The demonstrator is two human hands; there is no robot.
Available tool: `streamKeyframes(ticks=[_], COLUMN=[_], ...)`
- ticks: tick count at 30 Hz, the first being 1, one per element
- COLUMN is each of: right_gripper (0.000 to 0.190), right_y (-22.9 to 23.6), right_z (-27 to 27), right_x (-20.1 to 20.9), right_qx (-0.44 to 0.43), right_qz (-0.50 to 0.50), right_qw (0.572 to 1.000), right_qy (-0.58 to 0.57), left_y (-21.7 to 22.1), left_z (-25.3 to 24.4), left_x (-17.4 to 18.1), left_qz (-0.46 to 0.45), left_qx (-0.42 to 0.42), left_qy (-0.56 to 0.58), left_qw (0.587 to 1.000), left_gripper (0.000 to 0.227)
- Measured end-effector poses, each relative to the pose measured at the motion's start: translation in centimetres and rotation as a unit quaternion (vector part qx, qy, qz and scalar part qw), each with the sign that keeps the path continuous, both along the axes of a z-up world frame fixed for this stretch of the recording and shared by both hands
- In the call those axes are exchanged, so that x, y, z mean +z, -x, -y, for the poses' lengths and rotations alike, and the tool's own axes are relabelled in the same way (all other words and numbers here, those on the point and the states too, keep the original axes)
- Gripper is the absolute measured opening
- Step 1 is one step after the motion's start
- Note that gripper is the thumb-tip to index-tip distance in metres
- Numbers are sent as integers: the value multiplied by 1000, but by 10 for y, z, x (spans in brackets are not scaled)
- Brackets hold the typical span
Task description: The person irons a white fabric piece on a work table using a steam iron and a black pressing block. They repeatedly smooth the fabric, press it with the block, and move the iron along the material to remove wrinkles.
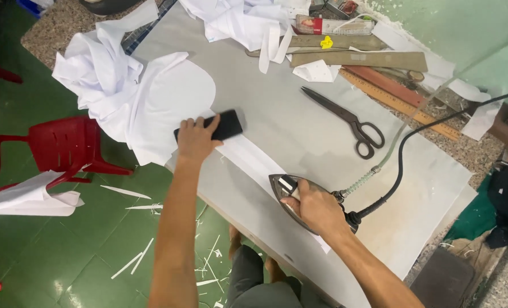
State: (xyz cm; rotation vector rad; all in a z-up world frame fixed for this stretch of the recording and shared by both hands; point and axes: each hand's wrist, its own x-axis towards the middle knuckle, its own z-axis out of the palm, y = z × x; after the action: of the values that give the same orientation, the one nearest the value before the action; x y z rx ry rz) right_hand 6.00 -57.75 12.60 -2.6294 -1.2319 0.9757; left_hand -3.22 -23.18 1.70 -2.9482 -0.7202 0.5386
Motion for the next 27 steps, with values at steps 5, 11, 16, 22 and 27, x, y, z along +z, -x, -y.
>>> streamKeyframes(ticks=[5, 11, 16, 22, 27], right_gripper=[62, 62, 64, 63, 60], right_y=[0, 1, -2, -5, -5], right_z=[-28, -72, -105, -135, -154], right_x=[-11, -11, -9, -8, -8], right_qx=[-6, 0, 7, 20, 27], right_qz=[15, 39, 40, 41, 51], right_qw=[1000, 999, 999, 999, 998], right_qy=[5, -18, -19, -21, -28], left_y=[18, 17, 19, 18, 17], left_z=[-31, -30, -29, -29, -32], left_x=[-53, -44, -42, -41, -42], left_qz=[354, 341, 340, 338, 349], left_qx=[31, 59, 53, 60, 51], left_qy=[-81, -26, -19, -7, 6], left_qw=[931, 938, 939, 939, 936], left_gripper=[66, 68, 84, 83, 73])
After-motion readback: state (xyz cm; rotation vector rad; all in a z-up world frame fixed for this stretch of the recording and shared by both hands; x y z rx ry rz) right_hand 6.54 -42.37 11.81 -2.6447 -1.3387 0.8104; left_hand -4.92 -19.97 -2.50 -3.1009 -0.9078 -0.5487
